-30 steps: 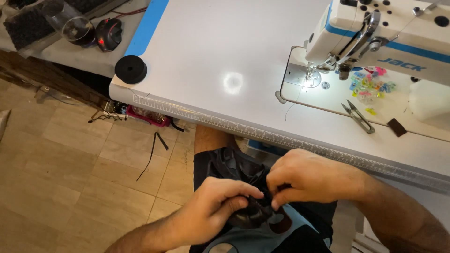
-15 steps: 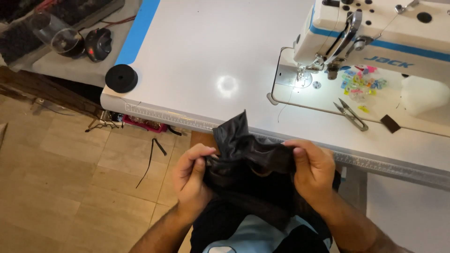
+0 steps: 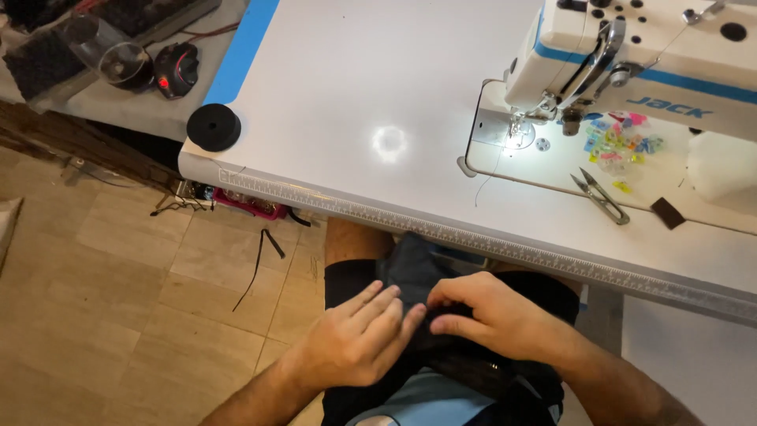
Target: Sewing a black bag with an industrial machine and turning it inside out.
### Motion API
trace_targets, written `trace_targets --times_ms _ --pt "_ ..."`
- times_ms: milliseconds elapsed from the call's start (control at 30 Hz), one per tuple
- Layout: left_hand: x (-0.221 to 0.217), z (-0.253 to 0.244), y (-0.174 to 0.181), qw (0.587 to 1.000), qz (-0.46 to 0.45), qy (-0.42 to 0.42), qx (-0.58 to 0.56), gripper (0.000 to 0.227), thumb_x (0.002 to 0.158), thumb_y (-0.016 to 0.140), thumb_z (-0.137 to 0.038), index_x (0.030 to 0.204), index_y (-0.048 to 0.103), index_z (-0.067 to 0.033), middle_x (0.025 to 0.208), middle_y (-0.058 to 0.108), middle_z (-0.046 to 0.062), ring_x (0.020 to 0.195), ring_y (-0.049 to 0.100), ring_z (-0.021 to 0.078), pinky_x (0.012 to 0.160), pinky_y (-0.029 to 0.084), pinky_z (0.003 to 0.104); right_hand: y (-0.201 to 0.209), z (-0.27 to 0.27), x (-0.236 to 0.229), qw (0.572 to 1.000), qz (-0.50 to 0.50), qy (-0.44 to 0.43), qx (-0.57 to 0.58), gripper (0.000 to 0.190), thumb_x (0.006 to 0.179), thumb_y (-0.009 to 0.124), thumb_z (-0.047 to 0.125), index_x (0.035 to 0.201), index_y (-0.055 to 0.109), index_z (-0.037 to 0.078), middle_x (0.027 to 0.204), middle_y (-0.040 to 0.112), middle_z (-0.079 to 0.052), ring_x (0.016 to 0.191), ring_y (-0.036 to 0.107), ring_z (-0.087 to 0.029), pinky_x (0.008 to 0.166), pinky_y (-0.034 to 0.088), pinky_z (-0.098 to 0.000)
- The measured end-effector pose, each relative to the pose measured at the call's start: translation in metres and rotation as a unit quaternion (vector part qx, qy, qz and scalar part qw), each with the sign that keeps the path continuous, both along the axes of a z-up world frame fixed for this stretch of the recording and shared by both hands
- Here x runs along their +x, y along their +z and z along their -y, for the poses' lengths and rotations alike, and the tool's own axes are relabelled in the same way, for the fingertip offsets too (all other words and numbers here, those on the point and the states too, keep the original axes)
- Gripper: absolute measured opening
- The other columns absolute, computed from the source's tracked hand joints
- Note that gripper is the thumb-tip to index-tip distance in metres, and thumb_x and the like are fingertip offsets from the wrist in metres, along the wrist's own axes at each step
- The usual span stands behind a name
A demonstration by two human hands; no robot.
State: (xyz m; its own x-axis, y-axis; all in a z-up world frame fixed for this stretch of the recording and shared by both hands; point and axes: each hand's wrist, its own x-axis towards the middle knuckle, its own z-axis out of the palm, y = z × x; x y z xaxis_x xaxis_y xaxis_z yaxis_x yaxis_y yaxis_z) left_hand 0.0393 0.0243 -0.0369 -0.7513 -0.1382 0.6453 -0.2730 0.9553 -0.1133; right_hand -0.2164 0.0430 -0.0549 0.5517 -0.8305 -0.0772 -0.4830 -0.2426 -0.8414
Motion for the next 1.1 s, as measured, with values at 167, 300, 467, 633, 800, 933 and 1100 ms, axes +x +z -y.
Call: trace_targets --times_ms 167,300,467,633,800,933,1100 --pt "0.026 -0.009 -0.012 0.993 0.070 0.042 0.081 0.029 0.101 0.046 0.005 0.122 0.066 0.0097 0.080 0.051 0.010 0.071 0.057 0.0276 0.073 0.057 0.044 -0.020 -0.040 -0.017 0.936 -0.248 -0.084 -0.234 0.085 0.065 0.093 0.042 0.136 0.056 0.014 0.130 0.057 -0.008 0.117 0.055 -0.031 0.092 0.050 -0.0459" --pt "0.032 -0.026 -0.007 0.976 0.009 0.008 0.218 0.038 0.108 0.054 -0.027 0.111 0.066 0.0089 0.075 0.053 0.010 0.060 0.054 0.0262 0.064 0.053 0.042 -0.068 -0.059 -0.018 0.930 -0.237 -0.226 -0.170 0.068 0.074 0.084 0.028 0.136 0.061 0.014 0.124 0.063 -0.006 0.113 0.063 -0.026 0.093 0.053 -0.0398" --pt "0.033 -0.034 0.007 0.949 -0.086 -0.035 0.301 0.038 0.105 0.056 -0.028 0.095 0.068 0.0065 0.066 0.050 0.008 0.048 0.047 0.0223 0.041 0.035 0.035 -0.088 -0.053 -0.004 0.930 -0.132 -0.288 -0.186 0.048 0.078 0.081 0.016 0.124 0.071 0.009 0.116 0.065 -0.008 0.109 0.062 -0.027 0.096 0.051 -0.0393" --pt "0.049 -0.043 0.006 0.908 -0.191 0.058 0.369 0.032 0.099 0.057 -0.027 0.092 0.070 0.0010 0.065 0.058 0.008 0.050 0.051 0.0209 0.050 0.040 0.032 -0.078 -0.045 0.004 0.906 -0.112 -0.284 -0.294 0.062 0.070 0.089 0.020 0.125 0.066 0.004 0.120 0.064 -0.014 0.110 0.061 -0.033 0.099 0.050 -0.0473" --pt "0.050 -0.053 0.001 0.877 -0.287 0.144 0.357 0.036 0.097 0.056 -0.030 0.084 0.073 -0.0008 0.064 0.062 0.007 0.053 0.059 0.0171 0.053 0.045 0.026 -0.070 -0.049 0.020 0.868 0.018 -0.391 -0.307 0.045 0.078 0.078 -0.001 0.121 0.064 0.000 0.117 0.062 -0.018 0.102 0.063 -0.027 0.087 0.058 -0.0337" --pt "0.050 -0.063 -0.004 0.883 -0.314 0.207 0.281 0.046 0.095 0.054 -0.046 0.080 0.076 -0.0077 0.074 0.072 0.004 0.068 0.073 0.0149 0.072 0.059 0.025 -0.065 -0.047 0.025 0.799 0.159 -0.466 -0.345 0.036 0.081 0.070 -0.013 0.115 0.062 -0.009 0.113 0.069 -0.028 0.107 0.072 -0.032 0.087 0.064 -0.0318" --pt "0.105 -0.044 -0.041 0.854 -0.014 0.131 0.503 0.040 0.093 0.058 -0.039 0.069 0.073 -0.0106 0.077 0.073 -0.007 0.072 0.074 0.0064 0.068 0.055 0.025 -0.048 -0.057 0.027 0.772 0.194 -0.532 -0.288 0.034 0.081 0.071 -0.012 0.114 0.064 -0.008 0.125 0.059 -0.022 0.108 0.067 -0.027 0.094 0.061 -0.0316"
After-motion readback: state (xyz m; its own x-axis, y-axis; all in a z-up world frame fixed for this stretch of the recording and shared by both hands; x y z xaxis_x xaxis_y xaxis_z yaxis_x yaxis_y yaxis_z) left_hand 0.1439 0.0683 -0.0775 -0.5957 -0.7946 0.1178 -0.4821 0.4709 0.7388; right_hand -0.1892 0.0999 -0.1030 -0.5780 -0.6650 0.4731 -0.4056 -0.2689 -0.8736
